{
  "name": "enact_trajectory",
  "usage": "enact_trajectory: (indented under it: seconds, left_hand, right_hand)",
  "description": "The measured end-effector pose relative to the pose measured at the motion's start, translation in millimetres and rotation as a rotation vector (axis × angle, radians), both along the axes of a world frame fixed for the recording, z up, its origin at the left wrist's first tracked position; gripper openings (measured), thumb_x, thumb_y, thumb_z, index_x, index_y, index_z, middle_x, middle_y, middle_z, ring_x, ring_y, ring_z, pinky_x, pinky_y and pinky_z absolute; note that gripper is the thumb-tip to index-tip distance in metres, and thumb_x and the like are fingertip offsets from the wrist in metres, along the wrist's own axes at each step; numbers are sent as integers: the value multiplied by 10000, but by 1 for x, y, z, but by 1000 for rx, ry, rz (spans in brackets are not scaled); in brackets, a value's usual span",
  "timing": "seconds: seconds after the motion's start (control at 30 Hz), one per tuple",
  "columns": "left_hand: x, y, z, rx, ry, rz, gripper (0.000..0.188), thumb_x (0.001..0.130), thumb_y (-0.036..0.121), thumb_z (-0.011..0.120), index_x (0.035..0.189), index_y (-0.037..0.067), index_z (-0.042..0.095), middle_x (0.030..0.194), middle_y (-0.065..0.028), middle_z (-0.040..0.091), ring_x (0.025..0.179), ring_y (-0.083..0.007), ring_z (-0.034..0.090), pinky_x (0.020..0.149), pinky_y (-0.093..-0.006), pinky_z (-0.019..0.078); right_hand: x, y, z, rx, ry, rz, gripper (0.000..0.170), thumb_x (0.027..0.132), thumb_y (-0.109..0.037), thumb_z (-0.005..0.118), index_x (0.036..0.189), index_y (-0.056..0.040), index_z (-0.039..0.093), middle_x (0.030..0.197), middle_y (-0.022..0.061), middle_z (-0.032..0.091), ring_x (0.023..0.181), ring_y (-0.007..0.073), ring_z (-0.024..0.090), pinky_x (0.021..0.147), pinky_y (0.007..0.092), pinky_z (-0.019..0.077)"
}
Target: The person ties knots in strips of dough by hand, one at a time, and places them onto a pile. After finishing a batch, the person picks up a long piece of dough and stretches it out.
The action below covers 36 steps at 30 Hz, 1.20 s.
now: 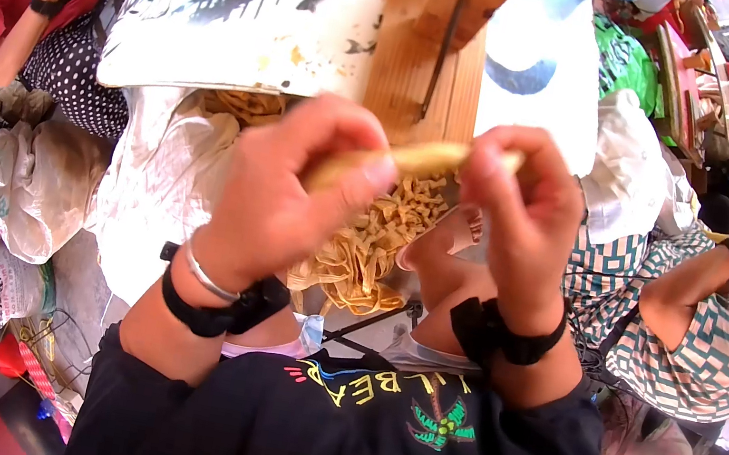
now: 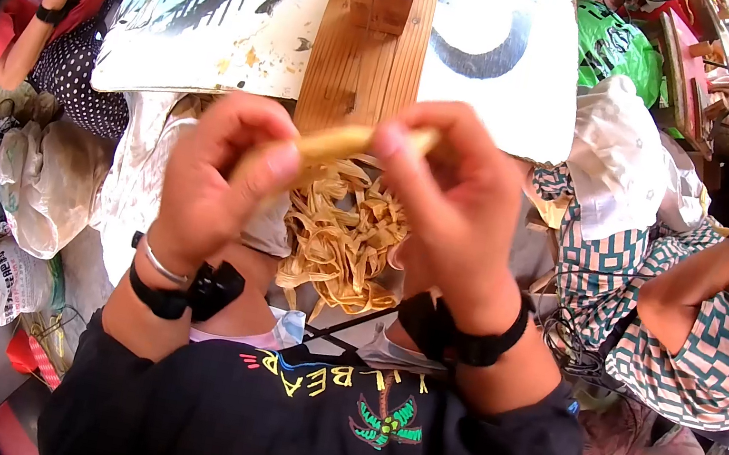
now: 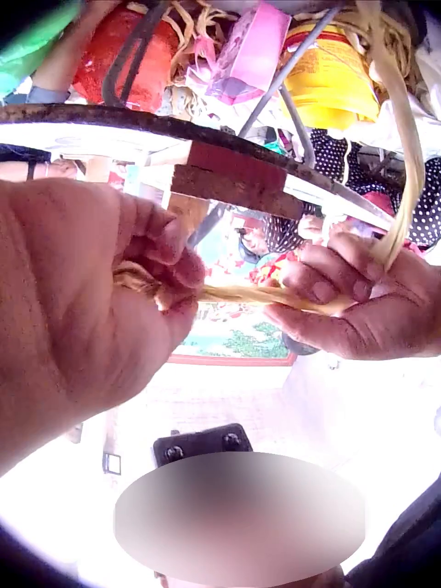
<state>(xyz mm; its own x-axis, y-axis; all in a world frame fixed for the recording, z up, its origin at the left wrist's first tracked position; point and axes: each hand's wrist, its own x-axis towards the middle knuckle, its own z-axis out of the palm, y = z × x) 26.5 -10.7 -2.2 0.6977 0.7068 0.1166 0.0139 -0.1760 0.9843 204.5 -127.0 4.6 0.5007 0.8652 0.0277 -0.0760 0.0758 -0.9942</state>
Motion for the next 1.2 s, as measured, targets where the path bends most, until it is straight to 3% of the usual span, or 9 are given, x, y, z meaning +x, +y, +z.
enact_trajectory:
  seconds: [0.13, 0.27, 0.47, 0.57, 0.67, 0.83, 1.0, 1.1, 1.2]
  left_hand:
    - [19, 22, 1, 137, 41, 147, 165, 956, 118, 693, 1067, 31, 609, 950, 4, 634, 848, -57, 588, 761, -200, 458]
    - [39, 30, -13, 224, 121, 251, 139, 943, 107, 693, 1014, 12, 622, 899, -27, 663, 885, -94, 636, 791, -226, 478]
    - [30, 30, -9, 378, 324, 359, 132, 941, 120, 665, 931, -3, 618, 805, -35, 648, 772, -113, 612, 731, -254, 487]
    - [12, 26, -20, 88, 45, 326, 73, 957, 108, 632, 977, 39, 634, 846, -24, 677, 717, -106, 604, 653, -261, 483]
    - [-5, 6, -4, -177, -109, 153, 125, 1008, 101, 577, 1099, 25, 616, 948, 4, 653, 812, -54, 580, 718, -203, 469]
    - [16, -36, 8, -231, -240, -121, 308, 1002, 91, 597, 1295, 37, 515, 941, -13, 642, 839, -61, 602, 707, -202, 462]
    - [17, -50, 0, -307, -143, -226, 562, 1011, 251, 622, 1479, 54, 381, 863, -28, 648, 677, -35, 534, 575, -189, 401]
    - [3, -26, 2, -87, 143, -361, 523, 1027, 379, 576, 1438, 67, 488, 751, 21, 632, 574, -20, 474, 521, -185, 376]
    - [-7, 0, -11, 116, 205, -181, 506, 1008, 438, 589, 1324, 42, 595, 701, 55, 606, 551, -19, 474, 523, -175, 370]
  right_hand:
    - [18, 33, -8, 66, -92, -152, 160, 938, -84, 713, 1051, -9, 628, 817, -14, 635, 684, 42, 563, 597, 194, 439]
    - [27, 48, -23, 45, -753, -158, 149, 892, -49, 729, 1002, -33, 630, 788, 19, 620, 661, 104, 581, 584, 242, 449]
    - [26, 38, -19, -28, -908, -194, 113, 867, -71, 729, 889, -36, 624, 804, 47, 607, 650, 149, 572, 568, 289, 466]
    - [40, 5, -11, -177, -703, -145, 108, 867, -89, 739, 889, -22, 657, 842, 47, 646, 693, 133, 604, 612, 275, 478]
    - [52, -26, 5, -122, -1139, -211, 199, 848, -152, 783, 980, -22, 710, 929, 102, 661, 841, 213, 638, 765, 315, 493]
    - [2, -32, 11, 152, -783, 79, 294, 888, -137, 741, 1139, 7, 690, 1088, 162, 656, 1037, 287, 622, 881, 356, 493]
    - [-21, -26, -3, 307, -55, 191, 362, 1084, -283, 456, 1198, 10, 635, 1149, 159, 667, 1286, 310, 541, 1085, 439, 425]
    - [13, -35, 18, 514, 664, 447, 369, 1121, -341, 311, 1086, -50, 535, 607, -85, 359, 456, 43, 353, 628, 251, 501]
    - [45, -50, 29, 236, 128, 15, 340, 1115, -293, 330, 1185, -34, 540, 641, -79, 315, 498, 29, 246, 484, 203, 326]
